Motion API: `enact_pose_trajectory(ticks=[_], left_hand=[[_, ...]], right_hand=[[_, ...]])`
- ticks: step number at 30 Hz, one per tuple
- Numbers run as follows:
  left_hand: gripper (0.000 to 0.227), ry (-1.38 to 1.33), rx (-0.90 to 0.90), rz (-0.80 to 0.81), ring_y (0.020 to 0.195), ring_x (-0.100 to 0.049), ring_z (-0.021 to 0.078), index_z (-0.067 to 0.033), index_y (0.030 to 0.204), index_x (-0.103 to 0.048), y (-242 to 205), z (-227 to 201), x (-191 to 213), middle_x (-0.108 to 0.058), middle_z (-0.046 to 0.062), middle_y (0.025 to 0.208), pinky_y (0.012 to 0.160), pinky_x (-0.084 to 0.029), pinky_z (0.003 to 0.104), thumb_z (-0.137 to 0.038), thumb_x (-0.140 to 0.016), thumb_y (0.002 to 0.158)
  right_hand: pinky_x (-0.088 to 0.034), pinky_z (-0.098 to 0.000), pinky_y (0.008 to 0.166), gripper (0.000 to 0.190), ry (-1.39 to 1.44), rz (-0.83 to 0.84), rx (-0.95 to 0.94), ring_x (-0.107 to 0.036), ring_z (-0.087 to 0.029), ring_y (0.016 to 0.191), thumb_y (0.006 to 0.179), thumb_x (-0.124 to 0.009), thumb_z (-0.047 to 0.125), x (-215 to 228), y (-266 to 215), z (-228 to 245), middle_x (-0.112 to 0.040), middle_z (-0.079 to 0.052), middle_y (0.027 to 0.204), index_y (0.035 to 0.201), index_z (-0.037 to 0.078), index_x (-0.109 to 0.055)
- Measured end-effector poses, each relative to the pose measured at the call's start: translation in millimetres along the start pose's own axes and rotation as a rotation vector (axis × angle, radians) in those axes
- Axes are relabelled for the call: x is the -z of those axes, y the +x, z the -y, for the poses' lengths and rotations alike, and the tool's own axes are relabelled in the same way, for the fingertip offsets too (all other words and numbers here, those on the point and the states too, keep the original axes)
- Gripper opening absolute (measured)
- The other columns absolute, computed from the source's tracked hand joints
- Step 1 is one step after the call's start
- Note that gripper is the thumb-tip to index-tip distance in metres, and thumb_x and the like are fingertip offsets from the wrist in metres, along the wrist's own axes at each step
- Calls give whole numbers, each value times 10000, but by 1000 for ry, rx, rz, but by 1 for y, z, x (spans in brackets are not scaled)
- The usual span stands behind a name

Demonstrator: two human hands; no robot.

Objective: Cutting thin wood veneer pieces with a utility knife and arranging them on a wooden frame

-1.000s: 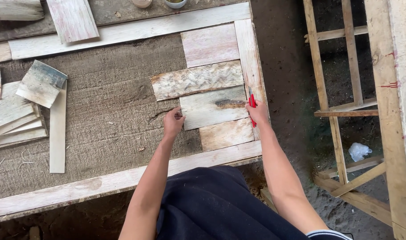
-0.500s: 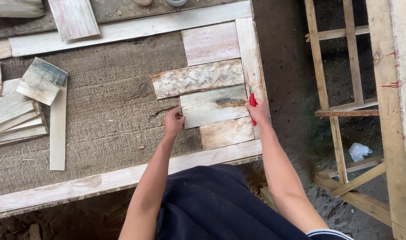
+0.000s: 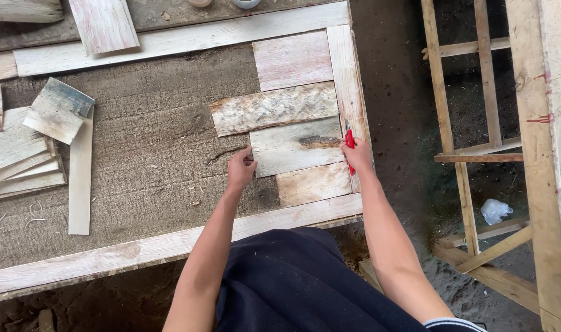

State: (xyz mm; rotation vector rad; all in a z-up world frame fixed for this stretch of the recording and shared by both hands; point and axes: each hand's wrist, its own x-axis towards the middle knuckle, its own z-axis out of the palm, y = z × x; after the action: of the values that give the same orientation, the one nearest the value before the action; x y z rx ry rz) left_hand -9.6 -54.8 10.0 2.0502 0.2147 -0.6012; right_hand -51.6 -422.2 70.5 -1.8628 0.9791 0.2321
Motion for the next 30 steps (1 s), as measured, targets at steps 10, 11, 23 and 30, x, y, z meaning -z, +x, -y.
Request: enact_pose_trajectory(ticks=[10,11,23,30], left_hand=[[503,-20,9,-8,1048,-701,214,-63,1440,-564,-12,-14,14,-628,111,1093,928,-635,375,-120,-720,965],[457,0,-4,-57,1041,-687,208,-63,1416,-573,-11,-12,16,-604,105,1097,922,-629,371,-117,-701,980],[386,393,-171,-343,1207,-517,320,-87,1360,-579,18,-35,57,-427,126,1303,943,-540,474,-124,-653,983],[486,194,-66,-340,1098,-563,285,24,1405,-441,43,-23,60,-417,162,1237,862,-588,451,-125,-667,1001]], right_hand=[[-613,-268,521,264,-85,-47,-4,-684,-154,558,833,-736,209,-7,12,-5,-736,-45,801,1089,145,-753],[-603,-269,519,254,-83,-61,2,-681,-157,544,841,-729,214,-7,14,-5,-728,-37,770,1088,159,-754],[-576,-334,683,211,-215,-103,87,-718,-172,696,904,-688,288,-29,58,43,-728,-15,755,1088,210,-758],[-580,-393,764,291,-284,-95,27,-745,-247,828,855,-685,291,-33,68,63,-762,-44,866,1119,189,-752]])
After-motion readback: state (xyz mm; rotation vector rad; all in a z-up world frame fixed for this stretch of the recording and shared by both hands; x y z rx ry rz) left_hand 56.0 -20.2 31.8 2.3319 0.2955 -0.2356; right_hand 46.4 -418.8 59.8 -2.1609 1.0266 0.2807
